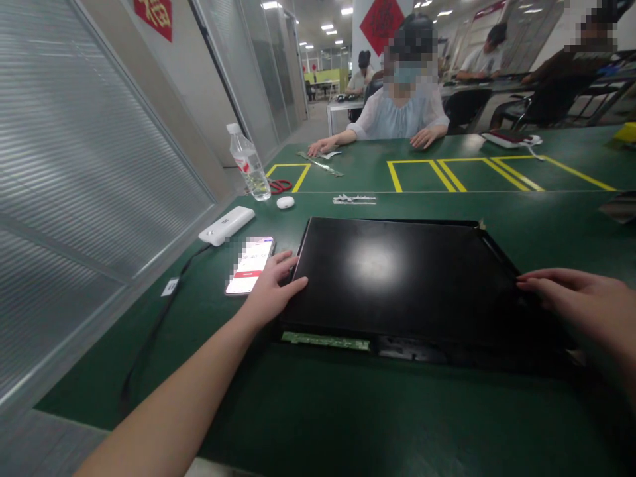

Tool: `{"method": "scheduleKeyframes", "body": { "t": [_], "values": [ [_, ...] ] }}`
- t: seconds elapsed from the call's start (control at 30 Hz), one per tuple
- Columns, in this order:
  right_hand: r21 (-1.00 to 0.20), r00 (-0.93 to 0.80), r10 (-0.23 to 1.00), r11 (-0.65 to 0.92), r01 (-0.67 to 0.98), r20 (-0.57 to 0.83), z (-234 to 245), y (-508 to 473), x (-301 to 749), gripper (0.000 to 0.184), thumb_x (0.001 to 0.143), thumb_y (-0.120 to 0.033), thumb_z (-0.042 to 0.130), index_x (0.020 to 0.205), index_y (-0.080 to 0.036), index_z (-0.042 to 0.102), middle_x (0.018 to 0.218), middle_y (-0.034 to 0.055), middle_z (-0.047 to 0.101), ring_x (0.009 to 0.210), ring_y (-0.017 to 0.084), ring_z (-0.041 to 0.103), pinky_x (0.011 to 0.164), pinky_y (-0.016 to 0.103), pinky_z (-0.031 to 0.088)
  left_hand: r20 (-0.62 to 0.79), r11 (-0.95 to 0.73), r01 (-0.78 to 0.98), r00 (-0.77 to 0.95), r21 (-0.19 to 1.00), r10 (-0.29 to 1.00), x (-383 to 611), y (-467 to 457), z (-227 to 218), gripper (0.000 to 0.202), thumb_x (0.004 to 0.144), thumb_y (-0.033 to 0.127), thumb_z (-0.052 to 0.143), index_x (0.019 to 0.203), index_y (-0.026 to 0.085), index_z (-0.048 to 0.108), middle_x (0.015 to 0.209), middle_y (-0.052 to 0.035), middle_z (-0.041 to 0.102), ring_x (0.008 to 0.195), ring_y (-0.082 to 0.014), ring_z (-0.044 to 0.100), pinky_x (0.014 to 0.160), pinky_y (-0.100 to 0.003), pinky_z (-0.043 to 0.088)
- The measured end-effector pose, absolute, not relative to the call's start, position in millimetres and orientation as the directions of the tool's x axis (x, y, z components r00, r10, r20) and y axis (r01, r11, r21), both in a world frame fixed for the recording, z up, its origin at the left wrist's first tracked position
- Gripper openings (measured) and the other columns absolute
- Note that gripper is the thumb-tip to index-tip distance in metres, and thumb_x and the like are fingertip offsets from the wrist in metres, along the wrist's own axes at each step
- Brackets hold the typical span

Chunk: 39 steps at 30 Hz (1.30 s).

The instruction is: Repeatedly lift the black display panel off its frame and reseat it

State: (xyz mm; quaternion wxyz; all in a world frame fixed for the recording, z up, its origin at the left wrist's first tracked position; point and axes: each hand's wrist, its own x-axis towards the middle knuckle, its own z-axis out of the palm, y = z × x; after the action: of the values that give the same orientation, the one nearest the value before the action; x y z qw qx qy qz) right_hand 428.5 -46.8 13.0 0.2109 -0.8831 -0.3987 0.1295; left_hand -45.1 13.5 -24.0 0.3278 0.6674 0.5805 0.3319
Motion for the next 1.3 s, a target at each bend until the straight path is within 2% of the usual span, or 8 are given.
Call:
{"method": "scheduleKeyframes", "body": {
  "t": [0.2, 0.4, 0.63, 0.87, 1.07, 1.3],
  "values": [
    [-0.571, 0.680, 0.727, -0.601, 0.559, -0.099, 13, -50, 425, 0.032, 0.059, -0.047, 0.057, 0.075, -0.027, 0.076, 0.087, 0.0069, 0.076, 0.078, 0.030, 0.068, 0.068, 0.041, 0.046, 0.045, -0.129, 0.650, 0.145, 0.749, 0.988, -44, 14, -22, 0.055, 0.082, 0.044, 0.069, 0.132, 0.021, 0.069, 0.154, -0.0155, 0.047, 0.144, -0.0367, 0.044, 0.116, -0.054, 0.041],
    [-0.644, 0.719, 0.690, -0.589, 0.489, -0.084, 17, -49, 416, 0.028, 0.054, -0.045, 0.059, 0.068, -0.026, 0.073, 0.081, 0.0079, 0.075, 0.073, 0.029, 0.064, 0.067, 0.040, 0.047, 0.058, -0.165, 0.728, 0.170, 0.665, 0.984, -42, 14, -22, 0.052, 0.083, 0.042, 0.067, 0.130, 0.020, 0.070, 0.150, -0.0156, 0.051, 0.141, -0.0374, 0.046, 0.120, -0.057, 0.035],
    [-0.617, 0.713, 0.695, -0.602, 0.506, -0.094, 18, -50, 415, 0.032, 0.057, -0.046, 0.057, 0.074, -0.025, 0.074, 0.084, 0.0071, 0.075, 0.077, 0.028, 0.065, 0.072, 0.040, 0.045, 0.058, -0.180, 0.755, 0.186, 0.631, 0.981, -43, 15, -24, 0.054, 0.085, 0.043, 0.064, 0.132, 0.018, 0.067, 0.150, -0.0166, 0.050, 0.142, -0.0363, 0.046, 0.121, -0.055, 0.033],
    [-0.623, 0.714, 0.696, -0.593, 0.510, -0.077, 16, -50, 419, 0.030, 0.055, -0.046, 0.059, 0.071, -0.025, 0.074, 0.080, 0.0073, 0.075, 0.070, 0.028, 0.064, 0.068, 0.040, 0.045, 0.062, -0.193, 0.769, 0.197, 0.610, 0.979, -44, 15, -25, 0.053, 0.085, 0.041, 0.064, 0.133, 0.018, 0.067, 0.149, -0.0164, 0.051, 0.140, -0.0357, 0.048, 0.120, -0.055, 0.034],
    [-0.626, 0.704, 0.707, -0.580, 0.521, -0.070, 14, -50, 420, 0.031, 0.057, -0.047, 0.059, 0.073, -0.026, 0.074, 0.084, 0.0068, 0.075, 0.073, 0.028, 0.065, 0.072, 0.041, 0.046, 0.079, -0.207, 0.775, 0.201, 0.597, 0.976, -43, 14, -24, 0.051, 0.085, 0.042, 0.065, 0.131, 0.019, 0.068, 0.147, -0.0159, 0.052, 0.139, -0.0367, 0.049, 0.119, -0.055, 0.035],
    [-0.602, 0.715, 0.696, -0.600, 0.527, -0.068, 17, -51, 417, 0.029, 0.058, -0.047, 0.058, 0.072, -0.026, 0.073, 0.073, 0.0074, 0.071, 0.071, 0.029, 0.063, 0.069, 0.041, 0.045, 0.112, -0.240, 0.786, 0.215, 0.570, 0.970, -43, 14, -29, 0.051, 0.086, 0.043, 0.064, 0.132, 0.020, 0.067, 0.146, -0.0148, 0.052, 0.139, -0.0359, 0.048, 0.119, -0.055, 0.035]
  ]
}}
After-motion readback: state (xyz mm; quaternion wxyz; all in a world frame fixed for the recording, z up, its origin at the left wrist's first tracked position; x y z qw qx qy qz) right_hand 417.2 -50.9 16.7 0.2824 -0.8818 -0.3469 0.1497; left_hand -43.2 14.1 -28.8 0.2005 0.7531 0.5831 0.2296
